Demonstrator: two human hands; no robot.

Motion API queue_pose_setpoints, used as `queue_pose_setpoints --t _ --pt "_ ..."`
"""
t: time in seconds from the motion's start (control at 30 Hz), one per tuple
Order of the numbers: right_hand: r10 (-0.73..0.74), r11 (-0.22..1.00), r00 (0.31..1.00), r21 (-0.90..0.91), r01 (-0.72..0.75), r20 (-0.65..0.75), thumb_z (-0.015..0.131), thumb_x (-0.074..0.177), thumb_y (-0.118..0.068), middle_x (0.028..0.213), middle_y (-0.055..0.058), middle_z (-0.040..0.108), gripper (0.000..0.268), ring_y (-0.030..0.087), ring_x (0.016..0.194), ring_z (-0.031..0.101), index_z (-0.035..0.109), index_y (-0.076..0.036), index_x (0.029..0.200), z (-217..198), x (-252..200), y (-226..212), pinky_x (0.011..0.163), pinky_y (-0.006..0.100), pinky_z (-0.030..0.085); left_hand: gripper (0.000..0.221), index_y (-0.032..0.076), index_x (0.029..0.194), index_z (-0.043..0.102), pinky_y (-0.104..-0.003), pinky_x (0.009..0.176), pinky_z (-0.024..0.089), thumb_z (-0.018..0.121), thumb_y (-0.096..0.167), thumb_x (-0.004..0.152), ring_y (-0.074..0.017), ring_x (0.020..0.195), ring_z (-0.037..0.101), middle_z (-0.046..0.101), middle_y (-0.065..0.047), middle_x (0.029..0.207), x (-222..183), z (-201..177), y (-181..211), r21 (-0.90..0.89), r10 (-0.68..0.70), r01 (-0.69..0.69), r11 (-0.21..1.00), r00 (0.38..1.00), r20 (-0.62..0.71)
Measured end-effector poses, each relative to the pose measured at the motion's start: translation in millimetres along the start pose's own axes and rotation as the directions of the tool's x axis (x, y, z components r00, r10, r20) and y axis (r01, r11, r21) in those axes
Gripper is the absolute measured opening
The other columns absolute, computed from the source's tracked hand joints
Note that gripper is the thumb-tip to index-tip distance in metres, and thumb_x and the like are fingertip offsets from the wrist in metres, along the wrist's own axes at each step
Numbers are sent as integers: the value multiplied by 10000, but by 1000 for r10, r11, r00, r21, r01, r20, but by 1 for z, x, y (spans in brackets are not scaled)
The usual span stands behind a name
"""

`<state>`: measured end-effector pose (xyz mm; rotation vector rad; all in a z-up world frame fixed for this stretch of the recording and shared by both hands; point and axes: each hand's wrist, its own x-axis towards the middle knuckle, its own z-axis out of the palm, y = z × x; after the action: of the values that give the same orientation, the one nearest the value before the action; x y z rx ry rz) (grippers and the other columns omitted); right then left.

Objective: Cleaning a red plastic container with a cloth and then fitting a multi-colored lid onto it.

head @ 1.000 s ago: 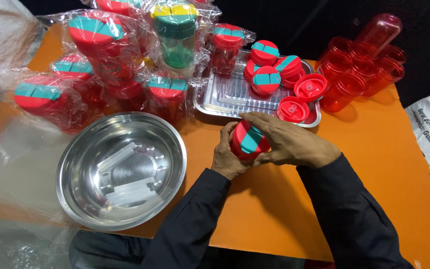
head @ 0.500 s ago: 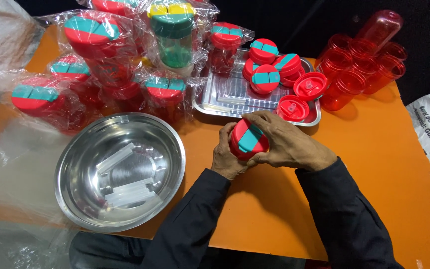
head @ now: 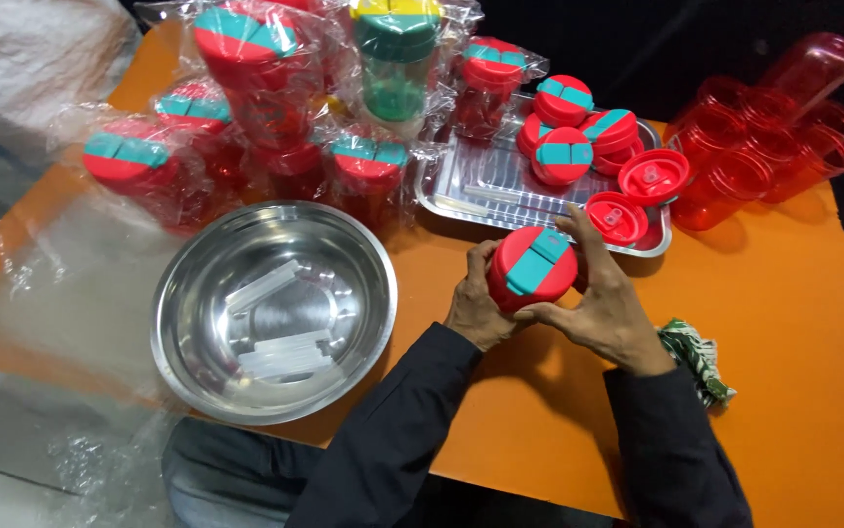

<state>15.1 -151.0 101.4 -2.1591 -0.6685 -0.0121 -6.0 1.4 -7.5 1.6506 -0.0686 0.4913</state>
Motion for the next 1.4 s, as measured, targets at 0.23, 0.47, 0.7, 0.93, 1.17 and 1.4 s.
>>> queue_pose_setpoints --t 0.23,0.47,0.7,0.93,1.17,1.4 --pt "118 941 961 338 -28 -251 971 589 -123 1388 177 572 1122 321 1299 570 392 -79 1549 48 -32 64 1044 473 542 855 131 1324 446 -554 960 559 899 391 648 -446 1080 683 690 -193 1120 -2 2 -16 69 137 -135 988 991 -15" --pt "54 990 960 137 -16 -275 797 757 -237 1082 153 660 677 293 1015 669 545 -72 1363 77 -39 103 847 517 570 809 67 1318 534 -540 882 580 889 421 683 -434 1048 656 625 -196 1195 3 -7 -12 211 224 -225 951 974 28" --pt "184 981 900 127 -145 -394 850 745 -283 1199 300 633 787 510 1158 616 469 -5 1376 66 -35 45 957 676 499 660 117 1319 471 -521 871 588 792 355 793 -375 1024 690 607 -126 1131 -1 -5 -10 150 68 -87 985 989 129" --pt "209 975 815 50 -217 -541 954 724 -412 1138 237 663 821 458 1123 656 508 -27 1297 64 -33 46 941 633 523 684 53 1457 461 -611 869 579 656 311 854 -481 1128 635 592 -223 1270 1 -9 -13 222 189 -248 943 948 258" --pt "205 977 809 62 -205 -551 914 721 -257 1132 214 626 756 443 1125 639 473 -34 1294 67 -34 54 959 598 524 675 76 1474 433 -595 858 596 700 223 872 -464 1086 679 666 -254 1230 1 8 -58 341 161 -253 906 948 275" --pt "271 958 783 77 -276 -560 874 739 -181 1170 247 604 756 454 1141 619 443 7 1330 68 -32 36 965 620 510 636 126 1575 370 -509 1032 489 586 268 995 -379 1291 569 582 -168 1411 1 6 -48 455 129 -293 841 925 356"
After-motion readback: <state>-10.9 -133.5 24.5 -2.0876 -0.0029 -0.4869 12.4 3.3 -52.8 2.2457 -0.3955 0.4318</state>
